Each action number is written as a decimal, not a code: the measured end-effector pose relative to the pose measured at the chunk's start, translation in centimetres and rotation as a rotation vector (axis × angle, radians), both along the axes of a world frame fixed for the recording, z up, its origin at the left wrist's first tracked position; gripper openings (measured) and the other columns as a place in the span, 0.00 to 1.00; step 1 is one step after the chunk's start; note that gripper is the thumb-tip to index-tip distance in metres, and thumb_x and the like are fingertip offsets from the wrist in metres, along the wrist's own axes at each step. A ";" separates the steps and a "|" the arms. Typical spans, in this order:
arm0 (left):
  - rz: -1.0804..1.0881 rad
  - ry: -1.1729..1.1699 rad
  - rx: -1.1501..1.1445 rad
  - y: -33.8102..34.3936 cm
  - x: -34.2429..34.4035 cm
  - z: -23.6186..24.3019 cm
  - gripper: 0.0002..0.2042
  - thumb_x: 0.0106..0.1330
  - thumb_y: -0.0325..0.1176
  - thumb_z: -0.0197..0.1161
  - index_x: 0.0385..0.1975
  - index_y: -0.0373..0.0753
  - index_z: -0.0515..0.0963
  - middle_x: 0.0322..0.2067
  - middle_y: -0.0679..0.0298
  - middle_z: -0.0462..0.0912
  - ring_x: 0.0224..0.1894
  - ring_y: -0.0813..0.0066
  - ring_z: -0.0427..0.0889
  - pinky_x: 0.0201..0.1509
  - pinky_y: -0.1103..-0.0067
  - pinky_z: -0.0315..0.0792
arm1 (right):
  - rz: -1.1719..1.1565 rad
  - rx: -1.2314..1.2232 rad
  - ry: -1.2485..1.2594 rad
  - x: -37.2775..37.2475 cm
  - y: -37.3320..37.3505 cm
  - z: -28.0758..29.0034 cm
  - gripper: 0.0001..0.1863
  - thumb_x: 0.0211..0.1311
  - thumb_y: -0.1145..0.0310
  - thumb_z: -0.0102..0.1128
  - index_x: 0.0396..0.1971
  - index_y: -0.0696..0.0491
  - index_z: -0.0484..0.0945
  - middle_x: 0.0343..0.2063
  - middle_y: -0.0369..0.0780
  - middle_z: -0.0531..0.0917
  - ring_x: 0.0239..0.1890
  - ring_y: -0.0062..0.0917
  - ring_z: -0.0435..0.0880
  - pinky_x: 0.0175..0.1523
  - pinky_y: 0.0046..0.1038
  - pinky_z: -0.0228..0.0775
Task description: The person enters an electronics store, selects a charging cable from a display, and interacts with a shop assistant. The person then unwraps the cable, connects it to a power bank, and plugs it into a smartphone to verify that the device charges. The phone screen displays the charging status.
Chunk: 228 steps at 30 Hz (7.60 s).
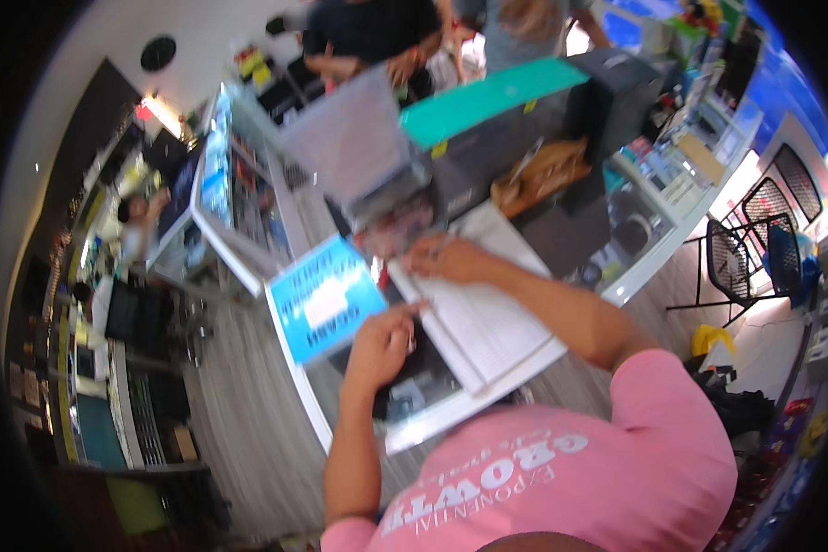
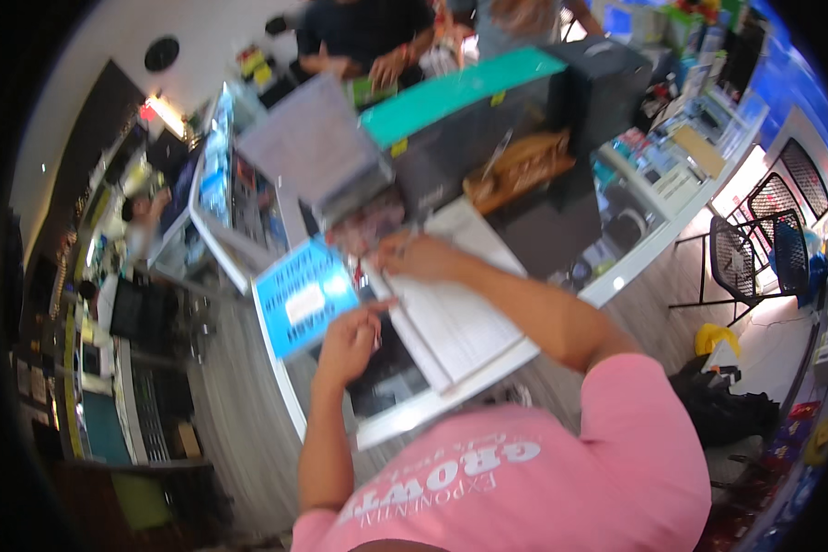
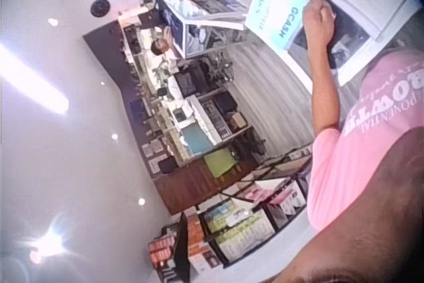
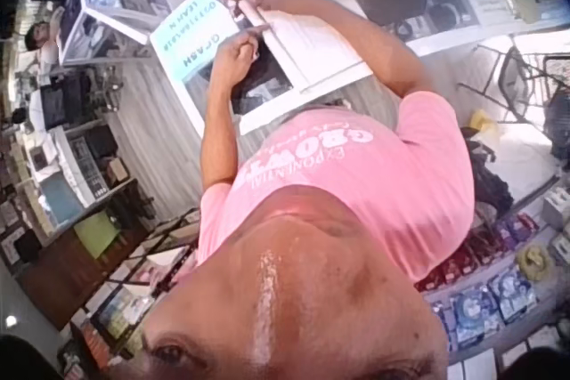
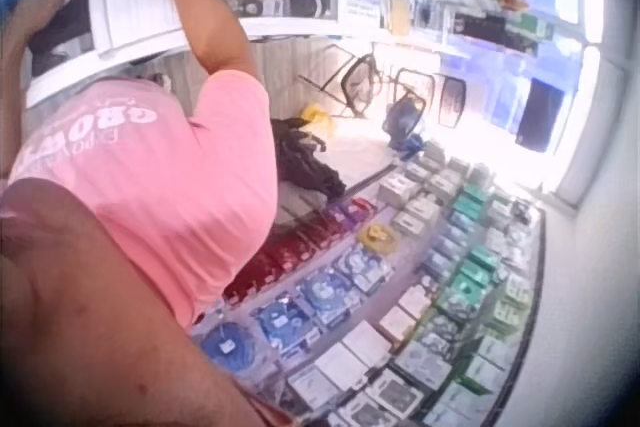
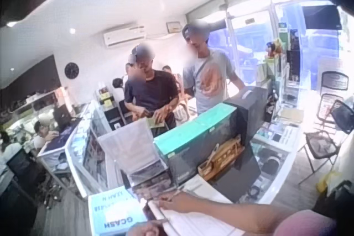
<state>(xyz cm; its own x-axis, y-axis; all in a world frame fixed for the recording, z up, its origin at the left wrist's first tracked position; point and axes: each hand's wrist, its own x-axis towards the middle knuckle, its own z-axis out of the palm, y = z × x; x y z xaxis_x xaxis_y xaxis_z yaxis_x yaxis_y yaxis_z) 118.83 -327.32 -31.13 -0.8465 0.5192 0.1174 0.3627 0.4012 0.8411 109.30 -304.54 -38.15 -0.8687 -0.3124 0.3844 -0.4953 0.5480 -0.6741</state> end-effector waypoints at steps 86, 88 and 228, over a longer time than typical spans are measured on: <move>0.036 -0.067 0.049 -0.1 0.4 -0.2 0.06 0.60 0.22 0.47 0.21 0.32 0.67 0.52 0.54 0.87 0.24 0.81 0.72 0.32 0.79 0.71 | 0.088 -0.183 -0.441 1.4 -0.8 3.6 0.22 0.72 0.49 0.60 0.34 0.55 0.84 0.22 0.37 0.83 0.26 0.20 0.81 0.33 0.27 0.71; 0.029 -0.073 0.071 -0.2 0.5 -0.3 0.06 0.60 0.22 0.47 0.21 0.32 0.67 0.52 0.54 0.87 0.24 0.81 0.72 0.32 0.79 0.71 | 0.085 -0.184 -0.439 1.6 -0.9 3.6 0.22 0.72 0.49 0.60 0.34 0.55 0.84 0.21 0.37 0.83 0.25 0.20 0.81 0.33 0.27 0.71; -0.137 1.070 0.589 -10.7 1.6 8.6 0.11 0.72 0.39 0.68 0.43 0.40 0.89 0.41 0.64 0.81 0.47 0.74 0.78 0.51 0.79 0.73 | -0.950 -0.823 0.421 23.3 -26.6 13.6 0.22 0.66 0.55 0.66 0.30 0.64 0.82 0.21 0.54 0.83 0.26 0.47 0.86 0.34 0.42 0.75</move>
<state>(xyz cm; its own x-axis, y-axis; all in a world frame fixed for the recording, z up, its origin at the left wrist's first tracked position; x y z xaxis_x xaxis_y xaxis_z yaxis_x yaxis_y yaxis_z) 120.41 -338.03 -22.54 -0.1222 0.2296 0.9656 0.9904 -0.0348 0.1336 132.59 -331.18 -24.57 -0.3870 0.7991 0.4600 -0.4004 0.3037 -0.8646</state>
